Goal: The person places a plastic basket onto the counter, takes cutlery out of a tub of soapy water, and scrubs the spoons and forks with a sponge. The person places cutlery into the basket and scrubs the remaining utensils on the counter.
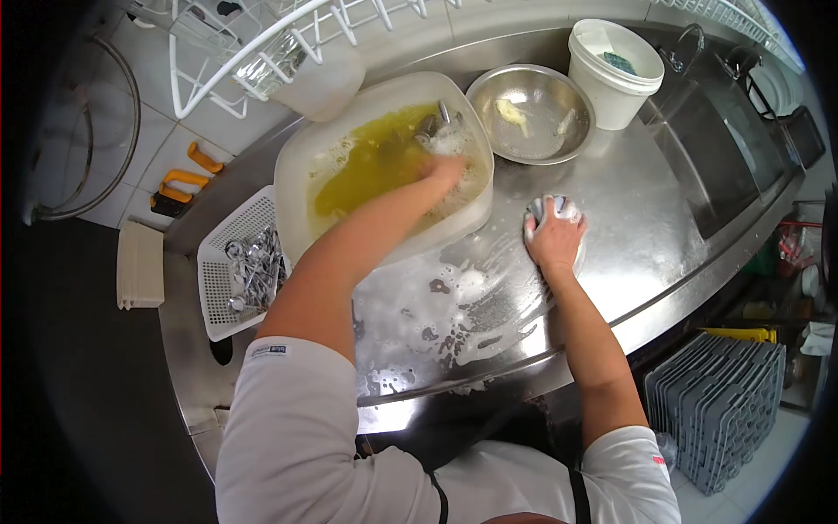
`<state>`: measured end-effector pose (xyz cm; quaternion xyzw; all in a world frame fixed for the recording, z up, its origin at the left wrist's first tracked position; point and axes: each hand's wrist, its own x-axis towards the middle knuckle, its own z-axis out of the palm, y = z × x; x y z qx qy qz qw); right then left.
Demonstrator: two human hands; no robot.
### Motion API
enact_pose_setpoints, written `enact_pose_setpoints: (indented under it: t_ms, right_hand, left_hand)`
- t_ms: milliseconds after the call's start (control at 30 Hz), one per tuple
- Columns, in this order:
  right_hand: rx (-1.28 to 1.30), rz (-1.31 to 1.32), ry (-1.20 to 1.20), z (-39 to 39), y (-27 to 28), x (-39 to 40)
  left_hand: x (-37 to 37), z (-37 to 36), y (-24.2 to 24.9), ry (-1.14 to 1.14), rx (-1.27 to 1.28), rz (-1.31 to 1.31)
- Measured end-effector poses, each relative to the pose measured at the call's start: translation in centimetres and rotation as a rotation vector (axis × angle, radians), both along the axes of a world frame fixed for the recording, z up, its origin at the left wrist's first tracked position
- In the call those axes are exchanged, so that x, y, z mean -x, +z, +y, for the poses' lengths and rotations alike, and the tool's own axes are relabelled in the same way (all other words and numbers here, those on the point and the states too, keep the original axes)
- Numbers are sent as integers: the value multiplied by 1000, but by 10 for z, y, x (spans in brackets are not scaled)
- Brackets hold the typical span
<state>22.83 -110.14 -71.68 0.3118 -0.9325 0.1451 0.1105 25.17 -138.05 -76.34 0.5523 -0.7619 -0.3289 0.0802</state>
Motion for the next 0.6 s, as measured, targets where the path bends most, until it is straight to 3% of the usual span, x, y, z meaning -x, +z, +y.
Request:
enact_pose_setpoints:
  t_ms: [100, 200, 400, 500, 600]
  right_hand:
    - [28, -15, 3, 0, -1, -1]
    - [62, 22, 8, 1, -3, 0]
    - [84, 21, 19, 3, 0, -1]
    - [-20, -164, -6, 2, 8, -1]
    - [-18, -141, -6, 0, 2, 0]
  left_hand:
    - [2, -3, 11, 44, 102, -37]
    - [-21, 23, 91, 19, -4, -57]
    - [-46, 11, 93, 91, 31, -85]
    - [-49, 0, 87, 32, 44, -128]
    - [-51, -4, 81, -31, 3, -97]
